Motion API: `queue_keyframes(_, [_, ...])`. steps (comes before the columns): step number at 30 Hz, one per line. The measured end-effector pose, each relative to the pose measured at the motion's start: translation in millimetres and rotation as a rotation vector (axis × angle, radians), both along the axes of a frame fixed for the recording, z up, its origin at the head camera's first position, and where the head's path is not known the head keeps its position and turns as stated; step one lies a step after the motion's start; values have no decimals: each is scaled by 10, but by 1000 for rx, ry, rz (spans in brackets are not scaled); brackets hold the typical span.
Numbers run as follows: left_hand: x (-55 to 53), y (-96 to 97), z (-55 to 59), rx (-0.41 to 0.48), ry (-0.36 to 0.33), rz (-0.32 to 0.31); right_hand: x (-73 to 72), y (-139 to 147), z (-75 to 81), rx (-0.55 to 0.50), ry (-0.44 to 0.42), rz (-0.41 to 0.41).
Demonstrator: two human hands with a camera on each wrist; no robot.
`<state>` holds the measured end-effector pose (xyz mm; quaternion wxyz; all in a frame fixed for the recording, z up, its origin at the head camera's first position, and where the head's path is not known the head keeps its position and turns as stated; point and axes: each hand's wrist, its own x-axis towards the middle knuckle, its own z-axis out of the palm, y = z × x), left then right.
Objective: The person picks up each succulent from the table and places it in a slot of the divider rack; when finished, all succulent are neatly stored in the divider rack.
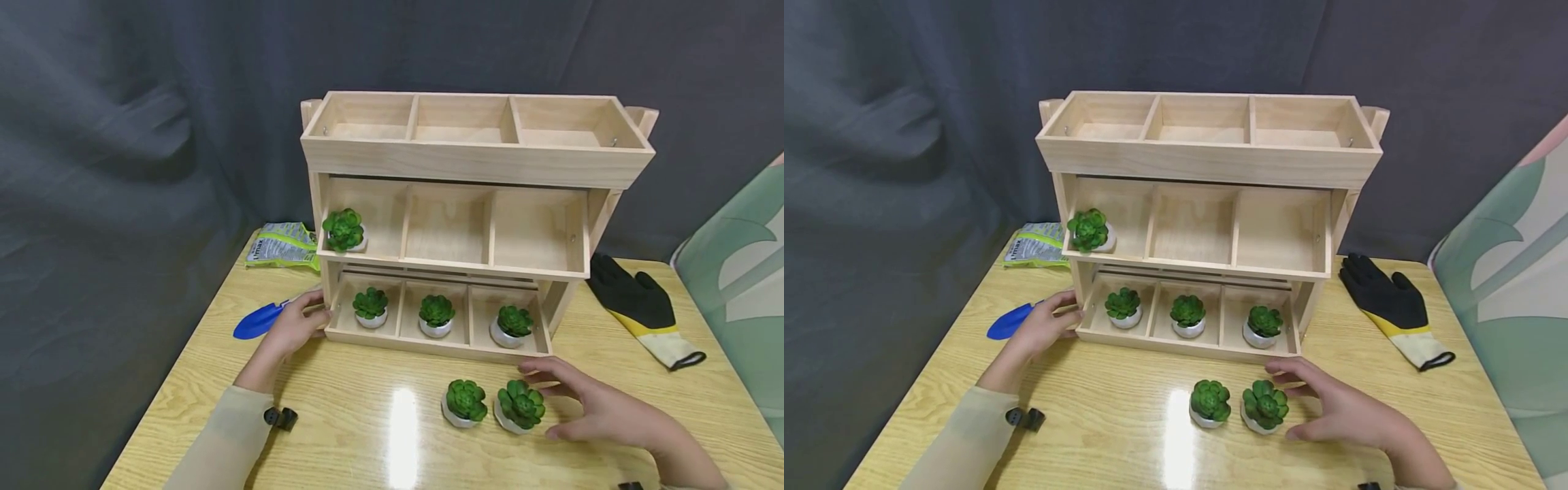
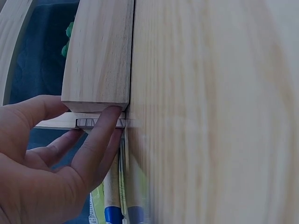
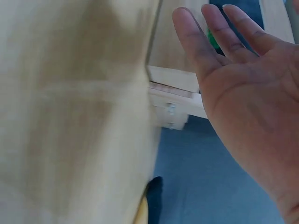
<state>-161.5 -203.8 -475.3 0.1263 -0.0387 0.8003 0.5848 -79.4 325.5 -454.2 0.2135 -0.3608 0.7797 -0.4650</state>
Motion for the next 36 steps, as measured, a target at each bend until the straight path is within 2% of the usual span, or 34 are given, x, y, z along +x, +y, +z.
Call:
queue_keyframes(5, [-2,1,14,-9,-7,-2,0,-12,-116,18,-51,-9])
queue_keyframes(11, [-4,-3,26,-17,-7,-2,-2,-76,-179,84,-23,-68])
queue_keyframes(15, [-3,-6,20,-22,-2,-11,1,-119,-210,94,-23,-76])
queue_keyframes(22, [-3,-11,15,-26,3,-11,-17,-170,-230,112,-62,-68])
queue_keyframes(30, [-13,-13,11,-34,11,-3,-38,-185,-229,112,-53,-55])
queue_keyframes(36, [-4,-14,7,-35,10,-5,-45,-184,-233,101,-88,-48])
